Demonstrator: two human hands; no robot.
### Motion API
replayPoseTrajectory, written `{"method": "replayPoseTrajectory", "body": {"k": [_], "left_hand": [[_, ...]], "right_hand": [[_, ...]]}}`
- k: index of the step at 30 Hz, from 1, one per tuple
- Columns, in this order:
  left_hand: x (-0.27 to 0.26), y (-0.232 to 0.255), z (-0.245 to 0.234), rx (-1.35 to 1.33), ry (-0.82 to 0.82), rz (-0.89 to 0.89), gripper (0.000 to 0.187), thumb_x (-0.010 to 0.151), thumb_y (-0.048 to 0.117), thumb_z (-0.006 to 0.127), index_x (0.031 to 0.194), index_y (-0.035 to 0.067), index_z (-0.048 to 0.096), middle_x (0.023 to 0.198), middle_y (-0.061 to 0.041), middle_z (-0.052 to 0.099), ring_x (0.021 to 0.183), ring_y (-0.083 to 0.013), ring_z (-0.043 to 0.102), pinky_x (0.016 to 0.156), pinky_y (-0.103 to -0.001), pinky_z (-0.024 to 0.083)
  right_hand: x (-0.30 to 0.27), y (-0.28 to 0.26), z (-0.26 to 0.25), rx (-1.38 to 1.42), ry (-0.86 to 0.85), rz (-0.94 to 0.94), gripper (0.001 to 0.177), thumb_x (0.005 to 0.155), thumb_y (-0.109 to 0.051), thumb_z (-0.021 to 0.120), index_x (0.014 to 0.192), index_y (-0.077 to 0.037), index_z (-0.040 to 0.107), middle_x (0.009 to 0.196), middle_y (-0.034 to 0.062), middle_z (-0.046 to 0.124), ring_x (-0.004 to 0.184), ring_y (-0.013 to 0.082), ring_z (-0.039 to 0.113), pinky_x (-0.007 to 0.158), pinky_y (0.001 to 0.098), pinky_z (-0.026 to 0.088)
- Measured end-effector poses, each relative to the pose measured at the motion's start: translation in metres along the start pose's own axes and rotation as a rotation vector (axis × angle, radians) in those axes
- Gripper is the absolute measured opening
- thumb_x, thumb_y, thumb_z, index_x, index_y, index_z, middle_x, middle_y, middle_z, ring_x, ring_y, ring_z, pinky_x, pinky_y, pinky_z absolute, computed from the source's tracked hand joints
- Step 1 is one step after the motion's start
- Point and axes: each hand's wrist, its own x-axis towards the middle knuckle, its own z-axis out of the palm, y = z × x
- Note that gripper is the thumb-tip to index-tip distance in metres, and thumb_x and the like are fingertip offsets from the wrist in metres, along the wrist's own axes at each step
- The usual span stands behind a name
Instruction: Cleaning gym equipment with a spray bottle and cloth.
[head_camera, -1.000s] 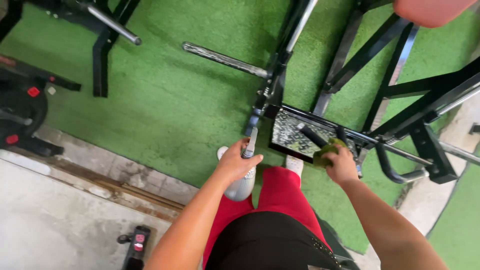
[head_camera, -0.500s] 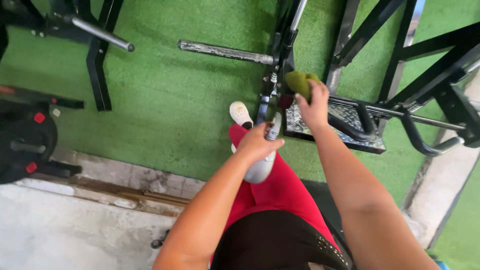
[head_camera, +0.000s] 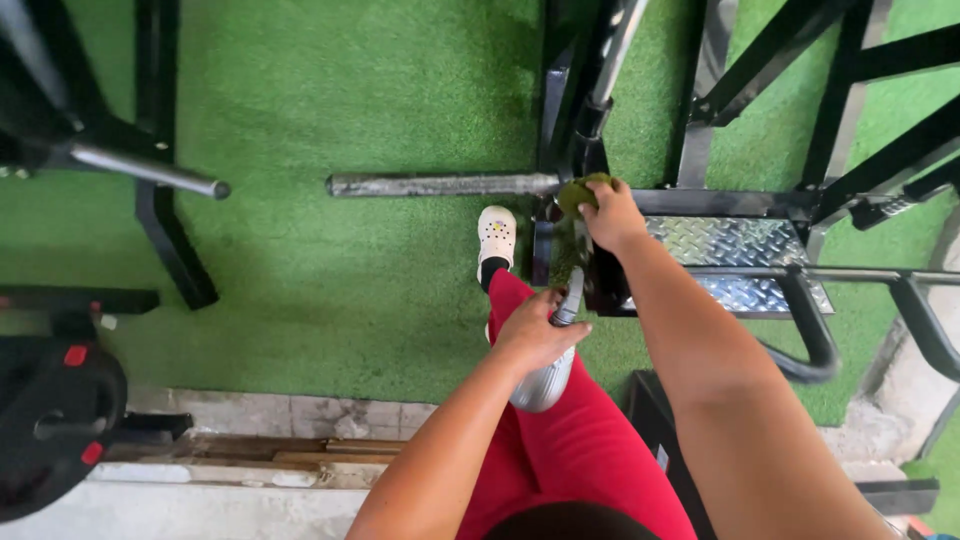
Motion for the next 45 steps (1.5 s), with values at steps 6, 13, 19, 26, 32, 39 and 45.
{"method": "replayPoseTrajectory", "body": {"k": [6, 13, 19, 26, 32, 39, 45], "left_hand": [[0.065, -0.013, -0.058, 0.129, 0.065, 0.007, 0.076, 0.076, 0.045, 0.078, 0.139, 0.010, 0.055, 0.135, -0.017, 0.063, 0.124, -0.0334, 0.061, 0.104, -0.041, 0.048], [0.069, -0.021, -0.105, 0.159, 0.084, -0.062, 0.073, 0.079, 0.046, 0.078, 0.139, 0.011, 0.055, 0.137, -0.017, 0.061, 0.124, -0.0349, 0.059, 0.102, -0.043, 0.048], [0.043, -0.047, -0.156, -0.063, 0.323, -0.185, 0.069, 0.081, 0.044, 0.082, 0.134, 0.007, 0.058, 0.128, -0.020, 0.066, 0.117, -0.0345, 0.063, 0.100, -0.043, 0.049], [0.029, -0.046, -0.215, -0.063, 0.356, -0.249, 0.056, 0.077, 0.043, 0.077, 0.121, 0.008, 0.068, 0.110, -0.016, 0.075, 0.102, -0.0313, 0.073, 0.089, -0.042, 0.056], [0.036, -0.042, -0.239, 0.003, 0.209, -0.162, 0.061, 0.077, 0.046, 0.078, 0.124, 0.009, 0.067, 0.121, -0.017, 0.071, 0.114, -0.0313, 0.068, 0.098, -0.041, 0.052], [0.019, -0.065, -0.281, 0.138, 0.095, -0.137, 0.072, 0.080, 0.048, 0.078, 0.137, 0.008, 0.061, 0.135, -0.019, 0.065, 0.128, -0.0318, 0.062, 0.107, -0.039, 0.048], [-0.003, -0.053, -0.357, 0.196, 0.113, -0.256, 0.074, 0.076, 0.046, 0.076, 0.139, 0.012, 0.057, 0.134, -0.015, 0.065, 0.121, -0.0308, 0.064, 0.102, -0.040, 0.050]], "right_hand": [[0.100, 0.029, 0.034, -0.018, 0.032, 0.019, 0.036, 0.091, -0.022, 0.067, 0.127, -0.017, 0.067, 0.138, 0.0277, 0.052, 0.124, 0.0476, 0.054, 0.107, 0.0479, 0.046], [0.091, -0.044, 0.008, -0.089, 0.000, 0.226, 0.029, 0.096, -0.024, 0.067, 0.124, -0.016, 0.068, 0.129, 0.0277, 0.055, 0.118, 0.0474, 0.057, 0.104, 0.0495, 0.048], [0.039, -0.170, 0.048, 0.028, 0.049, -0.251, 0.045, 0.083, -0.006, 0.066, 0.128, -0.008, 0.064, 0.129, 0.0200, 0.058, 0.119, 0.0423, 0.058, 0.103, 0.0480, 0.051], [0.031, -0.244, 0.080, -0.204, -0.161, -0.606, 0.063, 0.068, -0.013, 0.072, 0.130, -0.018, 0.063, 0.141, 0.0163, 0.053, 0.134, 0.0398, 0.049, 0.109, 0.0573, 0.040], [0.017, -0.172, -0.014, -0.382, -0.169, -0.113, 0.055, 0.079, -0.009, 0.067, 0.133, -0.021, 0.063, 0.148, 0.0088, 0.052, 0.141, 0.0332, 0.044, 0.115, 0.0487, 0.038], [0.005, -0.129, 0.112, -0.270, 0.117, 0.209, 0.046, 0.090, -0.005, 0.057, 0.135, -0.011, 0.061, 0.162, 0.0214, 0.041, 0.146, 0.0393, 0.039, 0.114, 0.0471, 0.039], [0.022, -0.324, 0.192, -0.067, 0.157, -0.114, 0.025, 0.093, -0.011, 0.053, 0.112, -0.007, 0.069, 0.145, 0.0227, 0.054, 0.137, 0.0420, 0.047, 0.117, 0.0487, 0.037]]}}
